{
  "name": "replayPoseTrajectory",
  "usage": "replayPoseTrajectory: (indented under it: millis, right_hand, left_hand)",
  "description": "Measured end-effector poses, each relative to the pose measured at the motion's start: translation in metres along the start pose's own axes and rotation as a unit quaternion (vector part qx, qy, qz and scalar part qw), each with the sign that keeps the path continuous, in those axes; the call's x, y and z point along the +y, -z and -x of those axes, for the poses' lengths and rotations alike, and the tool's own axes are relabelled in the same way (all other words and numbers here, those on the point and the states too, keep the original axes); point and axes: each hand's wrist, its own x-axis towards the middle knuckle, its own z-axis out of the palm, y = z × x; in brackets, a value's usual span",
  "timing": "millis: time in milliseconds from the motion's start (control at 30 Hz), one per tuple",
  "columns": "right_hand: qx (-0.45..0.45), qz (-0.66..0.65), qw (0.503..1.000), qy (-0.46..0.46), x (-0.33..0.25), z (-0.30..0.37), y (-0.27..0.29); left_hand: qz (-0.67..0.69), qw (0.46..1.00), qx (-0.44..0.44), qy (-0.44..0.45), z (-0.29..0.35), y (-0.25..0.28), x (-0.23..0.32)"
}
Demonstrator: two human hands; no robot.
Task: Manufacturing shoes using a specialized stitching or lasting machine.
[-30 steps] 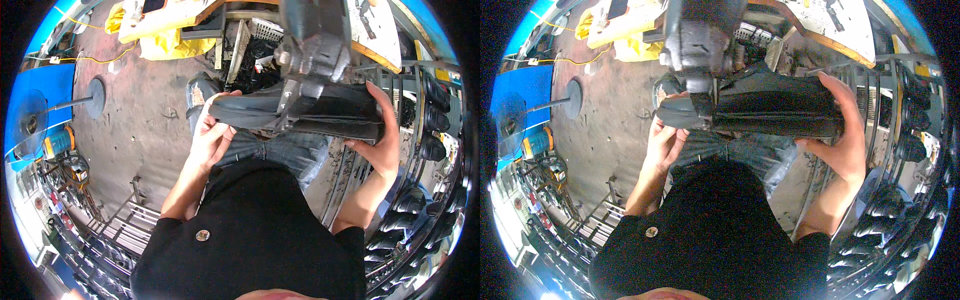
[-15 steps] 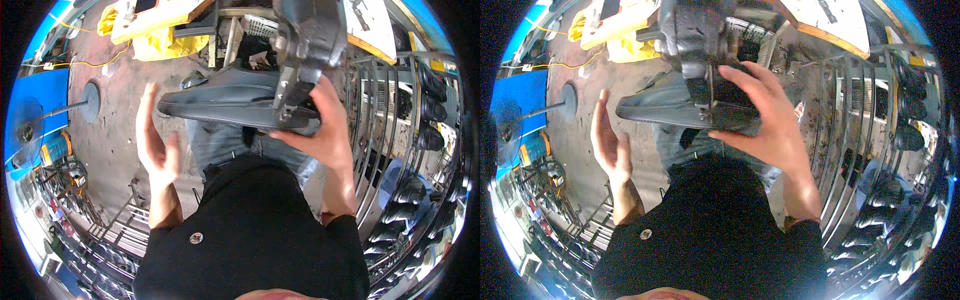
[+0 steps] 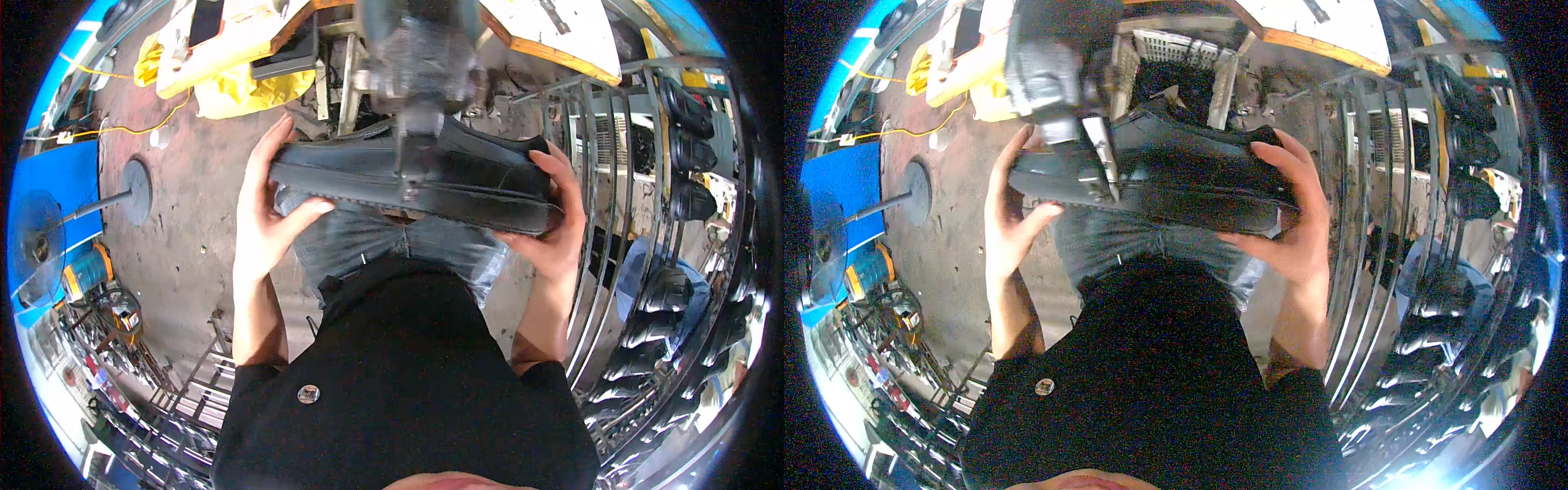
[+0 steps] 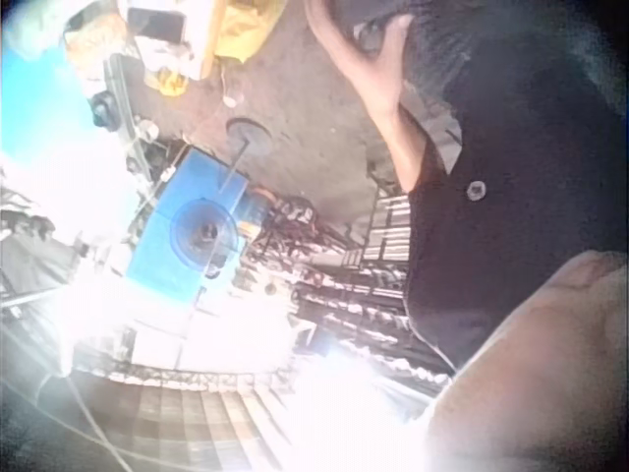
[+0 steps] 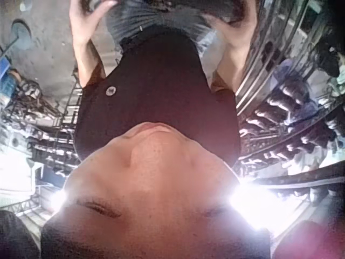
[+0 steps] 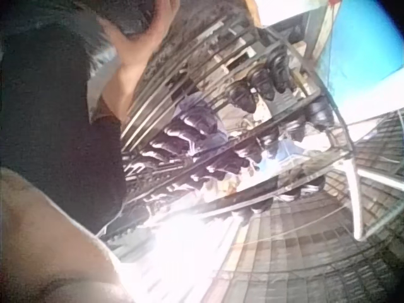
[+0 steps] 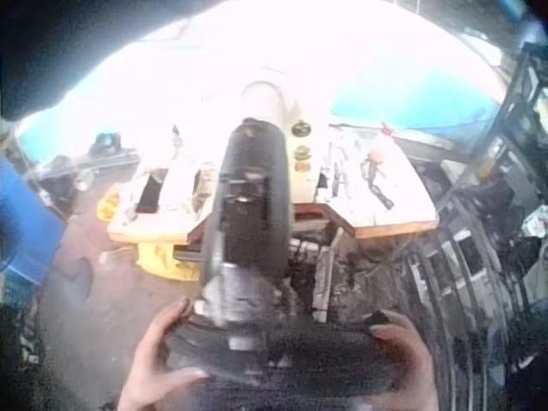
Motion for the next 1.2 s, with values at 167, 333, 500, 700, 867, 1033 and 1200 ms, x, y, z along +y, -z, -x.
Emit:
replayPoseTrajectory:
  millis: [167,333,500,700,867,1033,1200]
  right_hand:
    - [0.025,0.035,0.998,0.041,-0.006,0.001,0.007]
    - [0.017,0.065,0.997,0.032,-0.020,-0.009,0.001]
    - [0.000,0.035,0.999,-0.014,-0.029,-0.017,-0.018]
    - [-0.054,0.026,0.998,0.010,-0.021,-0.030,-0.043]
    - [-0.100,0.036,0.994,0.038,-0.024,-0.039,-0.060]
    - [-0.053,0.015,0.998,0.007,-0.014,-0.024,-0.041]
    - [-0.028,0.083,0.996,0.009,-0.018,-0.006,-0.020]
  left_hand:
    - [0.242,0.966,0.013,0.093,0.000,-0.013,-0.001]
    - [0.272,0.954,0.028,0.122,-0.001,-0.014,-0.012]
    - [0.256,0.958,0.053,0.117,0.006,-0.002,-0.028]
    - [0.185,0.972,0.093,0.112,0.019,0.023,-0.035]
    - [0.183,0.972,0.112,0.094,0.031,0.038,-0.049]
    - [0.188,0.974,0.093,0.083,0.022,0.020,-0.033]
    - [0.215,0.971,0.074,0.078,0.008,0.005,-0.023]
